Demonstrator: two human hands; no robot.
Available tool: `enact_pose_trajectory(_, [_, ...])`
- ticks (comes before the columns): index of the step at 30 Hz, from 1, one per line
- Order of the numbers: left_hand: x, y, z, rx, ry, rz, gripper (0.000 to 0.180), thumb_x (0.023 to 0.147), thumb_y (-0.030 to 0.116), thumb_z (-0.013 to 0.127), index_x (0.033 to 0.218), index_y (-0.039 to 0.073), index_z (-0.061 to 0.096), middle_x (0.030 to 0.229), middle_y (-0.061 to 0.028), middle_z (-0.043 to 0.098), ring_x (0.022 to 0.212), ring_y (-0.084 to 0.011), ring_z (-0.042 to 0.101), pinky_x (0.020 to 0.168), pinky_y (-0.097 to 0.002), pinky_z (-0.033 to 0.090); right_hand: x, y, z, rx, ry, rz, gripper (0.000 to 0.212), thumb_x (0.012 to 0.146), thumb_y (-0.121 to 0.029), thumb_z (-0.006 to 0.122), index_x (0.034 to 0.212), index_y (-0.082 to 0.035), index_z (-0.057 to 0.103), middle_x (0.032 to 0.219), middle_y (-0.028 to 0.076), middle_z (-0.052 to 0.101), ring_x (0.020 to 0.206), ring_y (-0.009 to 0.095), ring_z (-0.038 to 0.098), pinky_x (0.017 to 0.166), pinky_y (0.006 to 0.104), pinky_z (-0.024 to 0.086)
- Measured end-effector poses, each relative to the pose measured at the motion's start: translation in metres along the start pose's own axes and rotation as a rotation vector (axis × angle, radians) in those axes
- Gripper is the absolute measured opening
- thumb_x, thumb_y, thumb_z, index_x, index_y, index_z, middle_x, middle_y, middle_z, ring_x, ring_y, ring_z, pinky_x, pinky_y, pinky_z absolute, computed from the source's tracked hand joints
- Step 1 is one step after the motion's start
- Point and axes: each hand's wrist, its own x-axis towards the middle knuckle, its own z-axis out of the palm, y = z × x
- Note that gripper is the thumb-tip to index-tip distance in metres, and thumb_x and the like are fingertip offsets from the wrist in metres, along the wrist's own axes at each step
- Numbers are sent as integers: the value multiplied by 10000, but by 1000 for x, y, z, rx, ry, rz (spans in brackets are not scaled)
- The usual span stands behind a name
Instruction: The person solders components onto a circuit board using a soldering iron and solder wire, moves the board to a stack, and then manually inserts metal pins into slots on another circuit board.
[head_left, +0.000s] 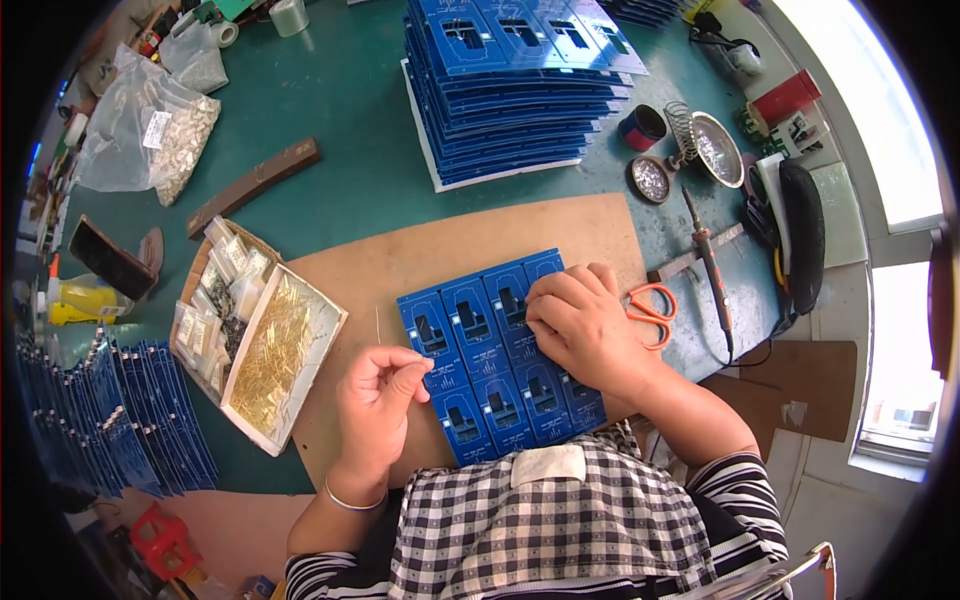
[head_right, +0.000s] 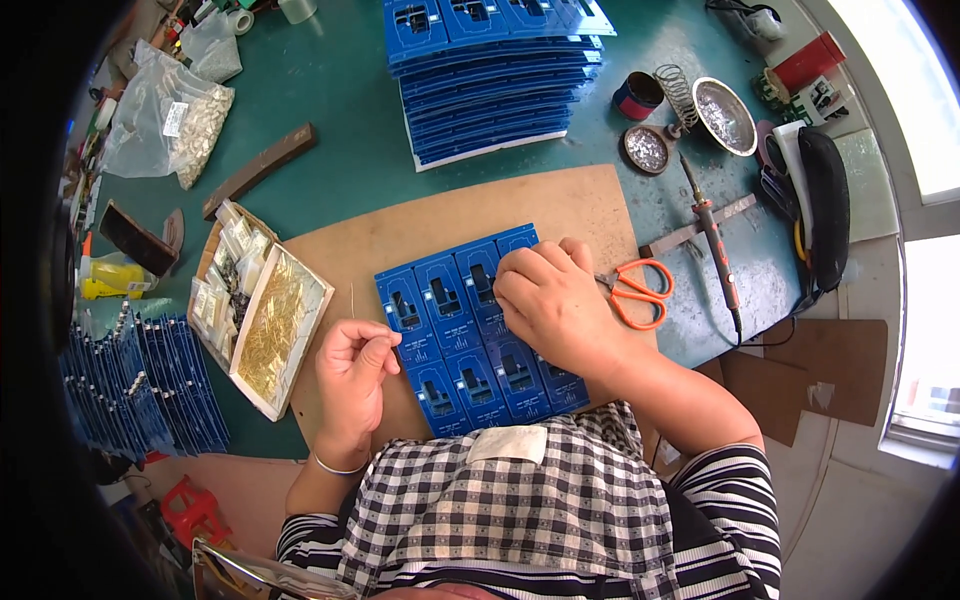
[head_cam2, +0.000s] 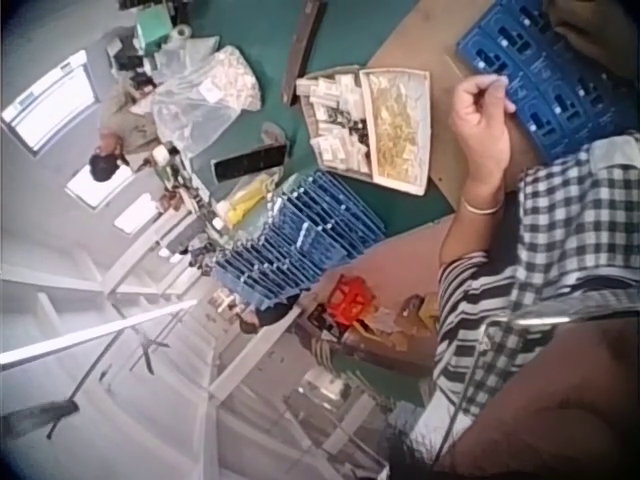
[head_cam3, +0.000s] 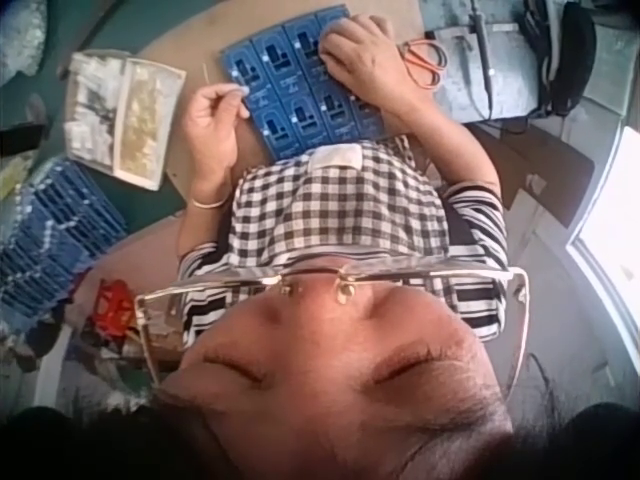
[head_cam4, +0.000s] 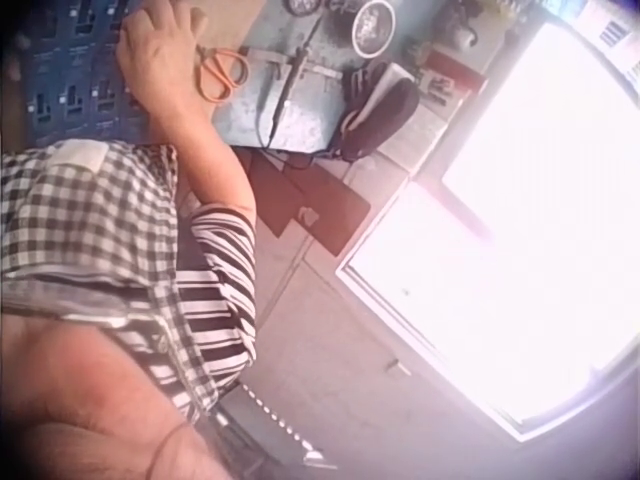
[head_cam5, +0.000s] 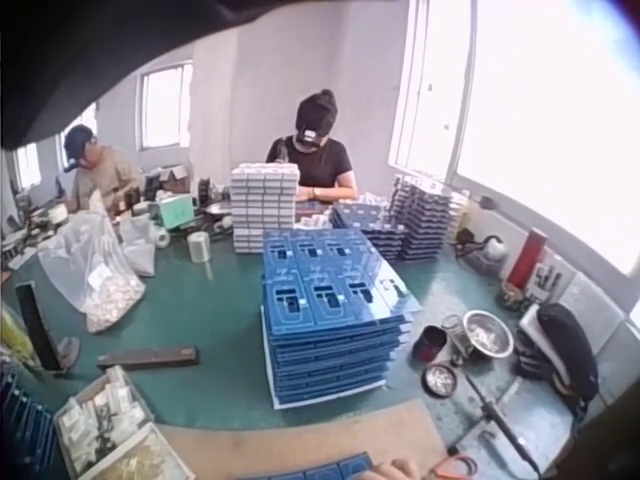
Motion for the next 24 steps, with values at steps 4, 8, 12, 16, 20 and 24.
enact_pose_trajectory(4, [-1,0,0,4,-16,6,75,914,20,654,966,0,605,892,-89,682,671,-93,597,619,-209,496,1,-1,1,-5,6,-16,109,754,-91,694,831,-108,620,974,4,607,910,196,553,864,364,364])
enact_pose_trajectory(8, [-1,0,0,15,-24,10,76,910,13,656,967,3,606,892,-84,682,671,-90,594,620,-207,494,4,-3,0,-21,-8,-11,113,750,-95,698,836,-112,627,955,4,603,902,192,554,858,367,363])
enact_pose_trajectory(12, [0,0,0,25,-39,23,78,907,6,657,966,6,606,893,-81,680,671,-85,590,618,-204,490,5,-7,-2,-114,-45,-32,123,742,-115,686,851,-116,630,946,-3,595,903,179,556,884,384,358])
enact_pose_trajectory(16, [-1,1,0,31,-40,16,78,906,3,659,964,5,607,890,-78,677,675,-82,588,613,-200,486,5,-21,-6,-342,-63,-141,138,730,-138,660,864,-123,628,933,-10,590,908,160,558,906,403,355])
enact_pose_trajectory(20, [-2,2,0,30,-41,24,79,904,-1,660,963,5,608,881,-74,674,674,-80,586,610,-199,485,0,-18,-11,-422,-68,-169,173,726,-150,631,897,-129,642,939,-12,598,883,149,568,906,410,359])
enact_pose_trajectory(24, [-2,3,2,25,-56,19,79,902,-3,663,958,3,608,879,-72,670,671,-77,582,607,-197,482,-3,-10,0,-267,-20,-155,179,724,-140,664,903,-128,658,953,-7,609,847,159,573,877,385,368])
